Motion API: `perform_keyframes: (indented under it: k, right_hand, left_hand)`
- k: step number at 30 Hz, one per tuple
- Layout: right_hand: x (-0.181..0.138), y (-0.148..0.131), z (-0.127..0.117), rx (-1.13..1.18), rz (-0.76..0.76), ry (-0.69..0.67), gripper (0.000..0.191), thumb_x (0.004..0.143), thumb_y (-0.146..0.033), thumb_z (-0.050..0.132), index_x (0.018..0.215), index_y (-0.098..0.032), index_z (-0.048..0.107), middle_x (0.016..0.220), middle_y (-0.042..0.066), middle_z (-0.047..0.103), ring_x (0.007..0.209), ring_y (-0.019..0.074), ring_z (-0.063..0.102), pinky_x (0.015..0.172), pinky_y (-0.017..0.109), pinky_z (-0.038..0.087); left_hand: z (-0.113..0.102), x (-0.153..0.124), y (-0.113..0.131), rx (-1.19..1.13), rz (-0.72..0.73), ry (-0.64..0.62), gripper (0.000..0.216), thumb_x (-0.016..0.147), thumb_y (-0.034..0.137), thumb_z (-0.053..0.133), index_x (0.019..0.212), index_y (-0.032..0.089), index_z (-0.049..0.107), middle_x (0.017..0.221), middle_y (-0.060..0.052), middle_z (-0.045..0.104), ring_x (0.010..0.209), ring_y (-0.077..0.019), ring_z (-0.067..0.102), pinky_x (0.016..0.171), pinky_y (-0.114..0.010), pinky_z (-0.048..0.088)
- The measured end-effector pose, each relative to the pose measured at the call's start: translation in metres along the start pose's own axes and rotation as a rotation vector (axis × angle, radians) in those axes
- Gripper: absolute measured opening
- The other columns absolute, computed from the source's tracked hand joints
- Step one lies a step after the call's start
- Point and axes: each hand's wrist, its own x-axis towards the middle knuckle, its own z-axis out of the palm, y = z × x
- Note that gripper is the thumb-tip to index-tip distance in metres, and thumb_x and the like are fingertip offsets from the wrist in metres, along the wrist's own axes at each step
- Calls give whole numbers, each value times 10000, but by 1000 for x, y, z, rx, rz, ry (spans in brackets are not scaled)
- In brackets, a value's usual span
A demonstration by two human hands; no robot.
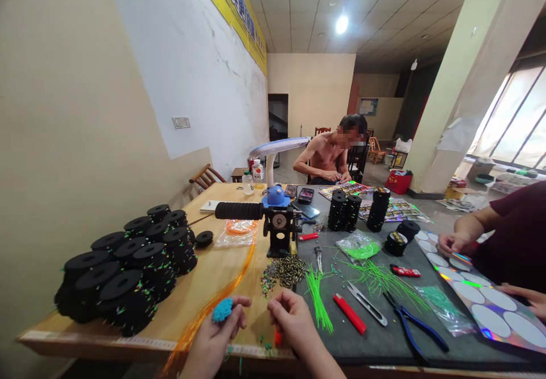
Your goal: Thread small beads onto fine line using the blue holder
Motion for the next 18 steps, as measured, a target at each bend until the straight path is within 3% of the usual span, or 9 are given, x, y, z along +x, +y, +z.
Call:
perform_keyframes:
  k: [4, 8, 13, 18]
  right_hand:
    - [1, 7, -1, -60, -41, 16, 516, 646, -666, 688, 627, -180, 516, 477, -77, 432, 447, 66, 345, 454, 206, 263]
    - [1, 5, -1, -120, -63, -4, 488, 677, -633, 679, 613, -177, 517, 502, -73, 416, 480, 76, 337, 477, 217, 256]
    - [-1, 7, 0, -211, -129, 18, 428, 729, -550, 660, 572, -173, 531, 521, -59, 428, 530, 90, 357, 513, 220, 273]
    - [-4, 17, 2, -292, -101, 99, 366, 703, -486, 692, 575, -151, 621, 513, -57, 456, 516, 76, 345, 482, 198, 273]
  left_hand:
    - [15, 7, -2, -152, -119, -42, 479, 620, 565, 773, 830, 139, 717, 675, -29, 654, 538, -115, 522, 523, -222, 428]
    - [31, 12, -2, -181, -176, -40, 497, 556, 546, 815, 829, 140, 731, 568, 14, 604, 526, -115, 514, 515, -217, 422]
    - [43, 15, -1, -108, -149, -58, 446, 484, 490, 859, 752, 154, 740, 739, -62, 731, 776, -235, 663, 777, -319, 527]
    - [33, 23, -12, -8, -202, -98, 534, 388, 611, 834, 683, 176, 738, 750, -81, 749, 828, -317, 694, 794, -383, 576]
